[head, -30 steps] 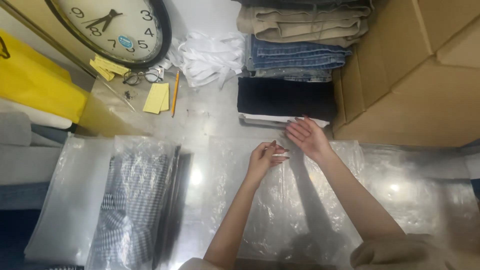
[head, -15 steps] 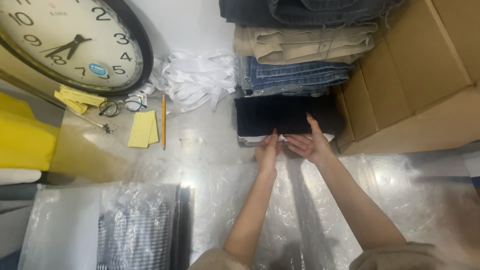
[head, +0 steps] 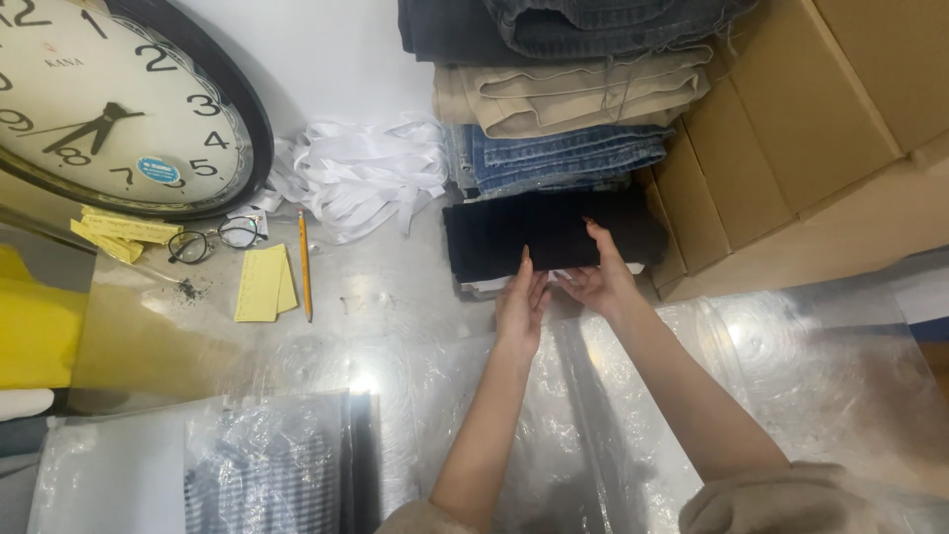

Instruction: Folding clothes and placing them into clear plastic bags for shipping

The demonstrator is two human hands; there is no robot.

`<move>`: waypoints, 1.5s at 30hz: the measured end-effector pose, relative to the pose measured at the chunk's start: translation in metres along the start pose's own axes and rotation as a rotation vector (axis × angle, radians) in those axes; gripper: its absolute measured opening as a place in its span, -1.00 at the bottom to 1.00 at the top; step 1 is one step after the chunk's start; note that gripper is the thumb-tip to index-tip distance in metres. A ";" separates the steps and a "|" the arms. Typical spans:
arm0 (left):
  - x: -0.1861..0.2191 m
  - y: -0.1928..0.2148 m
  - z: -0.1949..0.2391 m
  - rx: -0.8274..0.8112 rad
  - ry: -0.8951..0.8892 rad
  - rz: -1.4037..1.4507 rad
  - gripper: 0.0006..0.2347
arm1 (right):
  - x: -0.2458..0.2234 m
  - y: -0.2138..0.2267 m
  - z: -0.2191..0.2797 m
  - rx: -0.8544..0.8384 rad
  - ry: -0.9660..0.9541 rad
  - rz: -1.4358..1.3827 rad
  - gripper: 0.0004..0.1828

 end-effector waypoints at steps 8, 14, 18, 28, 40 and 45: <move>0.017 -0.012 0.043 0.073 -0.127 0.310 -0.44 | 0.048 0.019 0.053 -0.252 0.069 0.107 -0.56; 0.033 0.017 0.083 0.114 -0.212 0.269 -0.68 | 0.048 0.024 0.151 -0.967 0.064 0.311 -0.30; 0.056 0.011 0.122 0.141 -0.234 -0.062 -0.59 | 0.046 0.136 0.097 -0.890 -0.088 0.189 -0.46; -0.034 -0.061 0.149 -0.101 -0.336 -0.602 -0.13 | 0.016 0.135 0.122 -0.337 -0.115 0.079 0.06; -0.187 -0.137 0.168 -0.042 -0.421 -1.394 -0.45 | -0.043 0.329 0.127 -0.208 -0.156 0.019 -0.58; -0.275 -0.114 0.121 0.107 -0.439 -1.320 -0.49 | -0.105 0.390 0.169 -0.116 -0.075 -0.008 -0.70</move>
Point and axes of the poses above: each hand's wrist, its own z-axis away from the middle knuckle, its own y-axis out of the back of the hand, x = y × z, the point moved 8 cm from there along -z, towards the middle knuckle, and after that the axes turned 2 degrees about -x, right-handed, at the moved point
